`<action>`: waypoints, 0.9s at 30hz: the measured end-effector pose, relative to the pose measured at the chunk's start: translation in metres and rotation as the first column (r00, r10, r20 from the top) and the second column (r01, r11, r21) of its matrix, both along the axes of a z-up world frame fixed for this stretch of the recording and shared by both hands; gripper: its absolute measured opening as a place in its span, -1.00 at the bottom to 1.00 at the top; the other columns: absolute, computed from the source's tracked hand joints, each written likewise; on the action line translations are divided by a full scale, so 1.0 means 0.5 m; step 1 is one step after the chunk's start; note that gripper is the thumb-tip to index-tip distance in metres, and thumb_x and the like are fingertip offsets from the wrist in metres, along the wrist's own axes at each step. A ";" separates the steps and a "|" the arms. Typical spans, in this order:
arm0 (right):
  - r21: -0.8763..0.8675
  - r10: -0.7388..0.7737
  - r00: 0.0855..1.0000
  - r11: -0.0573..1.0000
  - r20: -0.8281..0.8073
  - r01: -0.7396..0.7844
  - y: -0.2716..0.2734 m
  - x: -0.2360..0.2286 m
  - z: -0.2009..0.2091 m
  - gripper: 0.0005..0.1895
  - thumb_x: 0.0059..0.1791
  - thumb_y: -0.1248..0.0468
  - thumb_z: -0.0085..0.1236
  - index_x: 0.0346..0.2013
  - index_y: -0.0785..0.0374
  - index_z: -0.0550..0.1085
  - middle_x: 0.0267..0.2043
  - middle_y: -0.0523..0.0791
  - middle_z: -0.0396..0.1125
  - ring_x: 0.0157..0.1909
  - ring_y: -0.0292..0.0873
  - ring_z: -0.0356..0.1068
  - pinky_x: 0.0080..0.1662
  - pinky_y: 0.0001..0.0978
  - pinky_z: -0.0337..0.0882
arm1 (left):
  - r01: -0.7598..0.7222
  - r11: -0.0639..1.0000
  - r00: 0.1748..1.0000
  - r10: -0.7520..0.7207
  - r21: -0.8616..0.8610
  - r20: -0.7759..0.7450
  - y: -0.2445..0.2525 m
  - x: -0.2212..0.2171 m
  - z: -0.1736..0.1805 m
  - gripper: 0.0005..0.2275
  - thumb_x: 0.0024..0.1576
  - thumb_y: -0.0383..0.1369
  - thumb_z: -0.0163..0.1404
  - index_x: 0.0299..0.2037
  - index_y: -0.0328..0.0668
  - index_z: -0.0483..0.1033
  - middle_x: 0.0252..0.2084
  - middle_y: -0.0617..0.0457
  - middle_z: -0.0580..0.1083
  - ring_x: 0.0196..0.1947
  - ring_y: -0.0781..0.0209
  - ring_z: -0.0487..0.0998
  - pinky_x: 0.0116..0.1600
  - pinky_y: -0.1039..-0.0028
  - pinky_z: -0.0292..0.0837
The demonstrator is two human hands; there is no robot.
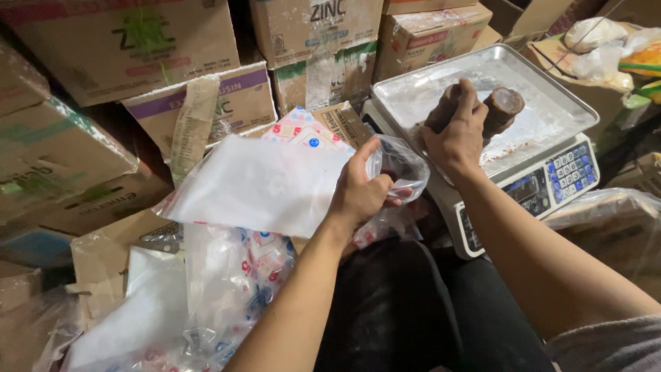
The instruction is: The person weighs cylindrical brown food items on a digital scale, then places them into clear plastic bags and ties the bags closed. The person repeats this process for multiple items, handling them one at a time.
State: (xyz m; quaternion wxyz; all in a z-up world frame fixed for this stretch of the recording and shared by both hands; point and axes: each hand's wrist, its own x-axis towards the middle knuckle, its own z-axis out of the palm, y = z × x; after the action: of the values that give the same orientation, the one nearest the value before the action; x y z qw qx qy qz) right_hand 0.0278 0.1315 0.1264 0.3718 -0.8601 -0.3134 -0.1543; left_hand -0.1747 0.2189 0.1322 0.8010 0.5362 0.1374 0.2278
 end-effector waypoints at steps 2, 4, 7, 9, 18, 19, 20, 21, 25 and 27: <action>0.009 0.016 1.000 1.000 0.013 -0.016 0.001 0.004 -0.002 0.06 -0.21 0.31 0.48 0.45 -0.03 0.06 0.23 0.22 0.08 0.17 0.36 0.27 0.16 0.06 0.37 | 0.019 0.999 0.999 -0.020 -0.041 -0.032 0.000 -0.003 0.006 -0.32 0.03 -0.66 -0.19 0.47 -0.45 0.00 0.19 -0.52 0.42 -0.37 -0.01 0.69 -0.43 0.43 0.61; 0.007 0.014 1.000 1.000 0.024 -0.014 0.000 0.007 -0.003 0.00 -0.18 0.32 0.47 0.43 -0.05 0.09 0.20 0.20 0.12 0.15 0.34 0.30 0.16 0.05 0.39 | 0.006 1.000 0.999 -0.007 -0.020 -0.037 -0.003 -0.005 0.009 -0.33 0.03 -0.66 -0.17 0.45 -0.43 0.00 0.22 -0.43 0.39 -0.37 -0.01 0.69 -0.42 0.43 0.62; 0.003 0.027 0.998 1.000 0.048 -0.027 -0.009 0.003 0.004 -0.03 -0.21 0.34 0.48 0.38 -0.04 0.13 0.15 0.19 0.16 0.13 0.34 0.31 0.13 0.06 0.40 | -0.015 1.000 0.999 0.016 0.016 -0.042 -0.008 -0.003 0.011 -0.35 0.03 -0.65 -0.16 0.42 -0.43 0.03 0.29 -0.28 0.31 -0.36 -0.02 0.70 -0.42 0.43 0.62; 0.032 0.052 0.994 0.998 0.096 -0.055 -0.013 -0.010 0.017 -0.04 -0.22 0.36 0.51 0.35 -0.01 0.16 0.10 0.19 0.19 0.10 0.31 0.33 0.09 0.04 0.40 | -0.025 0.999 0.999 0.026 0.021 -0.048 -0.010 -0.003 0.009 -0.37 0.03 -0.65 -0.15 0.40 -0.43 0.06 0.29 -0.26 0.31 -0.36 -0.01 0.70 -0.42 0.43 0.62; 0.452 0.546 0.784 0.803 -0.296 -0.388 -0.067 -0.126 0.167 -0.15 -0.21 0.36 0.53 0.23 0.11 0.18 0.00 -0.03 0.36 -0.04 -0.15 0.51 -0.09 -0.30 0.64 | -0.012 0.998 0.997 0.017 0.063 -0.077 -0.001 -0.009 0.037 -0.41 0.02 -0.56 -0.05 0.35 -0.42 0.23 0.04 -0.28 0.51 -0.31 0.12 0.68 -0.35 0.43 0.67; 0.460 0.614 0.721 0.766 -0.320 -0.448 -0.072 -0.147 0.173 -0.16 -0.20 0.36 0.53 0.24 0.12 0.19 -0.01 -0.02 0.39 -0.01 -0.15 0.52 -0.03 -0.29 0.64 | 0.021 1.000 0.997 -0.021 0.011 -0.080 0.002 -0.018 0.045 -0.39 0.00 -0.57 -0.06 0.36 -0.39 0.21 0.01 -0.27 0.52 -0.32 0.10 0.68 -0.34 0.41 0.67; 0.471 0.676 0.652 0.724 -0.343 -0.504 -0.077 -0.166 0.176 -0.17 -0.19 0.36 0.52 0.25 0.12 0.21 -0.02 0.00 0.42 0.03 -0.14 0.53 0.04 -0.29 0.65 | 0.055 0.998 0.995 -0.058 -0.042 -0.081 0.005 -0.027 0.052 -0.37 -0.02 -0.57 -0.08 0.37 -0.35 0.20 -0.03 -0.27 0.53 -0.33 0.09 0.68 -0.34 0.40 0.66; 0.386 0.606 0.699 0.790 -0.380 -0.476 -0.077 -0.189 0.171 -0.15 -0.22 0.34 0.52 0.25 0.10 0.20 -0.03 -0.01 0.42 -0.03 -0.13 0.52 -0.05 -0.28 0.63 | 0.073 0.997 0.993 -0.075 -0.036 -0.090 0.007 -0.039 0.057 -0.36 -0.02 -0.58 -0.07 0.37 -0.32 0.16 -0.02 -0.26 0.53 -0.32 0.08 0.68 -0.31 0.40 0.67; 0.153 0.548 0.757 0.833 -0.357 -0.531 -0.072 -0.248 0.161 -0.27 -0.19 0.26 0.48 0.20 0.09 0.31 -0.03 -0.05 0.47 -0.03 -0.13 0.52 -0.11 -0.32 0.58 | 0.093 0.995 0.993 -0.091 0.028 -0.070 0.005 -0.074 0.068 -0.34 -0.04 -0.61 -0.05 0.38 -0.29 0.14 0.04 -0.14 0.50 -0.27 0.08 0.68 -0.28 0.39 0.69; 0.099 0.604 0.745 0.791 -0.283 -0.604 -0.067 -0.258 0.173 -0.44 -0.12 0.22 0.45 0.12 0.14 0.42 -0.07 -0.07 0.50 -0.02 -0.16 0.54 -0.07 -0.33 0.57 | 0.078 0.995 0.997 -0.077 0.054 -0.021 0.002 -0.082 0.073 -0.35 -0.04 -0.62 -0.06 0.38 -0.33 0.18 0.05 -0.14 0.49 -0.27 0.09 0.68 -0.30 0.40 0.68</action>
State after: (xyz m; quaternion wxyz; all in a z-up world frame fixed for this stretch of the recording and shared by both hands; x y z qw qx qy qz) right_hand -0.1012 0.0978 0.2129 0.4450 -0.7252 -0.5144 0.1067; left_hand -0.2158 0.2198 0.1686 0.7929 0.5652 0.1175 0.1952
